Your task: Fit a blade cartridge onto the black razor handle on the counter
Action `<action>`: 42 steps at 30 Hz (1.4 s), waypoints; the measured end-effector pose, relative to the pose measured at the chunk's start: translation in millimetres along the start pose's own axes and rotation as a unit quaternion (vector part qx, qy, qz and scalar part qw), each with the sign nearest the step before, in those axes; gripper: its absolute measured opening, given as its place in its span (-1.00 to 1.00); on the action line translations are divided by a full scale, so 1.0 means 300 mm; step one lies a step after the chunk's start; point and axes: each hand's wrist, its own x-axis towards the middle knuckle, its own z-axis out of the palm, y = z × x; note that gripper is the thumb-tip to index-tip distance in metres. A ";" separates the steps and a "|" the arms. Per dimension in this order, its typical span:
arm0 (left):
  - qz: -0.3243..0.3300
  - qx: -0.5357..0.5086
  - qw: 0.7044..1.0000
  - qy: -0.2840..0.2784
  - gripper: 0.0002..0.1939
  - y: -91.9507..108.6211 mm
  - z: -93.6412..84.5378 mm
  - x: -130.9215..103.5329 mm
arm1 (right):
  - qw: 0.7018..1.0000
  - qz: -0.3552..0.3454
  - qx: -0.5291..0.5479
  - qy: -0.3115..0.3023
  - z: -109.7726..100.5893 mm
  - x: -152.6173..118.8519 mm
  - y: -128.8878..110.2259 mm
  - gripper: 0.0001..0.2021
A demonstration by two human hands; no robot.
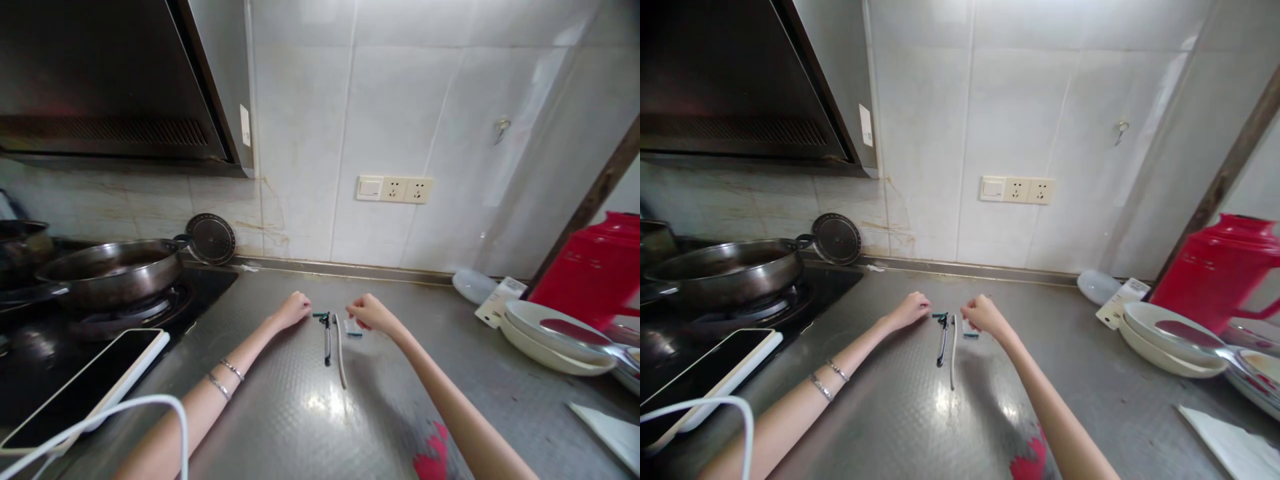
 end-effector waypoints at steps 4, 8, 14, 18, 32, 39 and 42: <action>0.027 0.024 0.999 -0.010 -0.80 -0.004 0.035 0.013 | 0.999 -0.002 0.033 0.019 -0.036 0.012 0.021 -0.78; 0.048 0.050 0.998 -0.014 -0.77 -0.003 0.049 0.010 | 0.998 -0.003 0.056 0.037 -0.052 0.026 0.037 -0.79; 0.043 0.082 0.995 -0.032 -0.77 0.006 0.045 0.001 | 0.996 -0.010 0.073 0.057 -0.061 0.034 0.050 -0.79; 0.045 0.122 0.991 -0.036 -0.78 0.018 0.041 -0.004 | 0.995 -0.015 0.079 0.062 -0.059 0.037 0.052 -0.79; 0.132 0.250 0.959 -0.007 -0.80 0.015 0.046 -0.016 | 0.994 -0.037 0.084 0.060 -0.037 0.043 0.062 -0.77; 0.194 0.218 0.955 0.046 -0.83 0.089 -0.011 0.005 | 0.982 -0.165 0.021 0.086 -0.029 0.040 0.084 -0.74; 0.238 0.207 0.946 0.079 -0.82 0.151 -0.044 0.012 | 0.972 -0.217 -0.016 0.090 -0.031 0.033 0.084 -0.73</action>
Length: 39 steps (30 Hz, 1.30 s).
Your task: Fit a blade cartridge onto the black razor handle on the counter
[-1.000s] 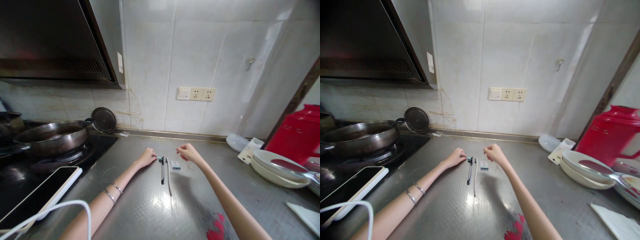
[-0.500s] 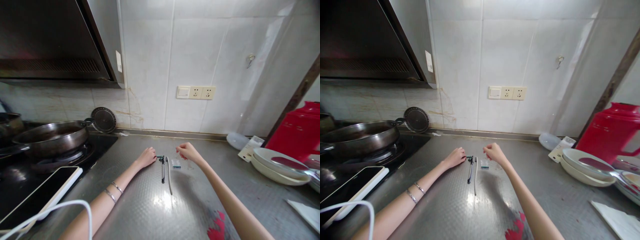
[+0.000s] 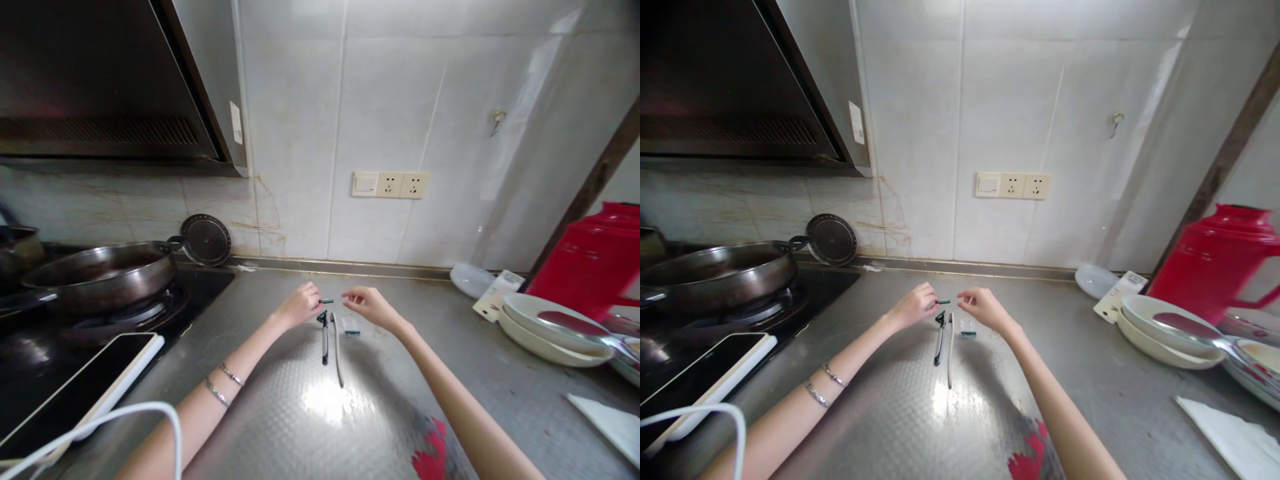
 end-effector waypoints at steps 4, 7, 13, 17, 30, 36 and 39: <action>0.043 0.007 0.999 0.024 -0.81 0.040 -0.041 0.027 | 0.999 -0.049 -0.019 -0.012 -0.006 -0.005 -0.007 -0.77; 0.061 0.016 0.998 0.030 -0.80 0.061 -0.051 0.034 | 0.998 -0.054 -0.028 -0.009 -0.006 -0.006 -0.010 -0.79; 0.084 0.034 0.995 0.035 -0.80 0.079 -0.059 0.043 | 0.998 -0.051 -0.042 -0.012 -0.005 -0.009 -0.020 -0.87; 0.078 0.029 0.996 0.034 -0.79 0.083 -0.061 0.043 | 0.998 -0.059 -0.031 -0.015 -0.009 -0.011 -0.026 -0.84; 0.031 0.018 0.999 0.002 -0.75 0.064 -0.070 0.029 | 0.994 0.027 -0.060 -0.089 -0.038 -0.032 0.115 -0.81; 0.030 0.031 0.999 -0.011 -0.75 0.061 -0.058 0.026 | 0.986 0.071 -0.078 -0.131 -0.015 -0.053 0.183 -0.81; 0.031 0.033 0.999 -0.017 -0.75 0.061 -0.055 0.025 | 0.984 0.075 -0.091 -0.137 0.009 -0.052 0.186 -0.79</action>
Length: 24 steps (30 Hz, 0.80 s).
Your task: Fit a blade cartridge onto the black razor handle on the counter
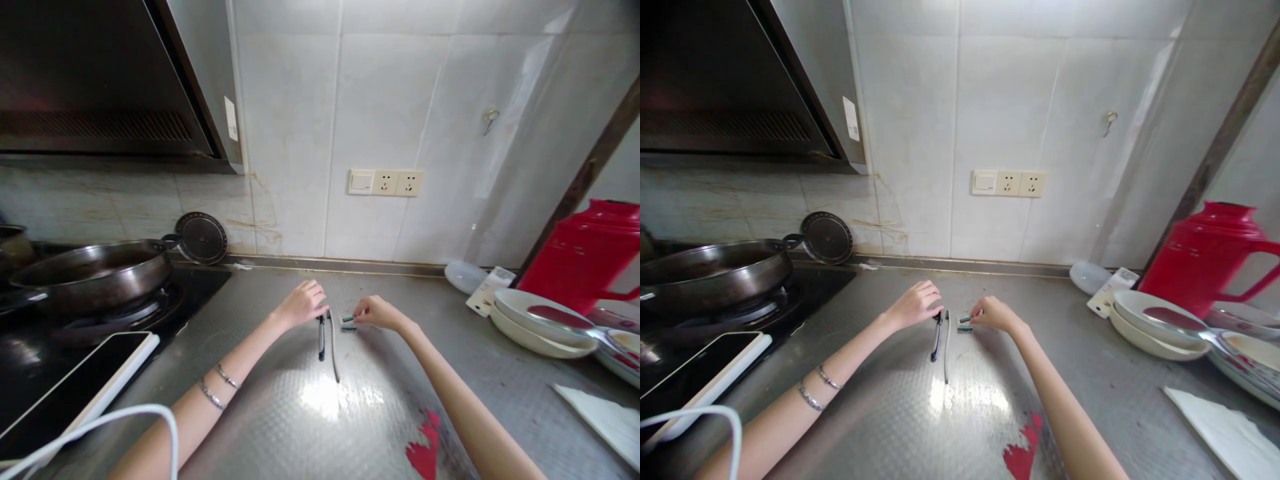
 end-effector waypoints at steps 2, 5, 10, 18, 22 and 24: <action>0.000 -0.002 1.000 -0.002 -0.75 -0.001 0.001 -0.001 | 1.000 0.006 -0.013 -0.003 0.014 0.004 -0.003 -0.79; -0.001 -0.009 1.000 0.000 -0.76 -0.003 0.004 -0.002 | 1.000 0.005 -0.022 -0.010 0.027 0.006 -0.008 -0.81; -0.005 -0.012 1.000 -0.004 -0.76 -0.004 0.010 -0.005 | 1.000 0.005 -0.024 -0.011 0.028 0.002 -0.018 -0.83; -0.006 -0.014 1.000 -0.009 -0.76 -0.004 0.009 -0.005 | 1.000 0.005 -0.018 -0.007 0.029 0.006 -0.019 -0.79; -0.028 0.008 0.999 -0.014 -0.76 0.001 0.005 -0.003 | 1.000 -0.003 -0.003 0.012 0.013 0.004 -0.022 -0.80; -0.060 0.011 0.998 -0.014 -0.76 0.004 0.001 0.000 | 0.999 -0.016 0.005 0.027 -0.003 0.002 -0.028 -0.79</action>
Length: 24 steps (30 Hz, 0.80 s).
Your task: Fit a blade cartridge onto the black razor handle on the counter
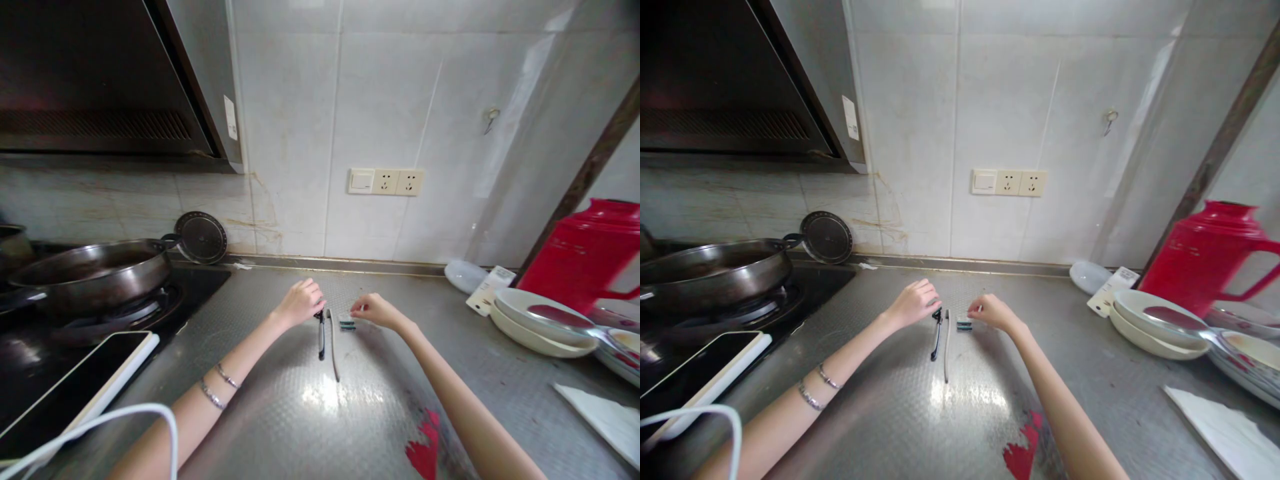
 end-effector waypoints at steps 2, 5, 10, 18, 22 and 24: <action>-0.037 -0.011 0.999 0.003 -0.77 0.001 -0.008 0.003 | 1.000 -0.006 0.001 0.026 -0.019 -0.001 -0.014 -0.79; -0.096 -0.042 0.995 0.002 -0.78 -0.003 -0.030 0.009 | 0.999 0.021 0.004 0.050 -0.042 0.001 -0.058 -0.76; -0.201 -0.085 0.975 -0.045 -0.77 -0.008 -0.064 0.004 | 0.997 0.068 0.029 -0.004 -0.016 0.008 -0.189 -0.72; -0.250 -0.130 0.952 -0.118 -0.74 -0.045 -0.066 -0.096 | 0.991 0.109 -0.065 -0.046 0.127 0.010 -0.367 -0.79; -0.263 -0.144 0.946 -0.123 -0.73 -0.087 -0.069 -0.157 | 0.985 0.120 -0.115 -0.039 0.149 0.016 -0.406 -0.74; -0.268 -0.148 0.944 -0.125 -0.73 -0.100 -0.072 -0.180 | 0.983 0.122 -0.126 -0.058 0.153 0.018 -0.416 -0.73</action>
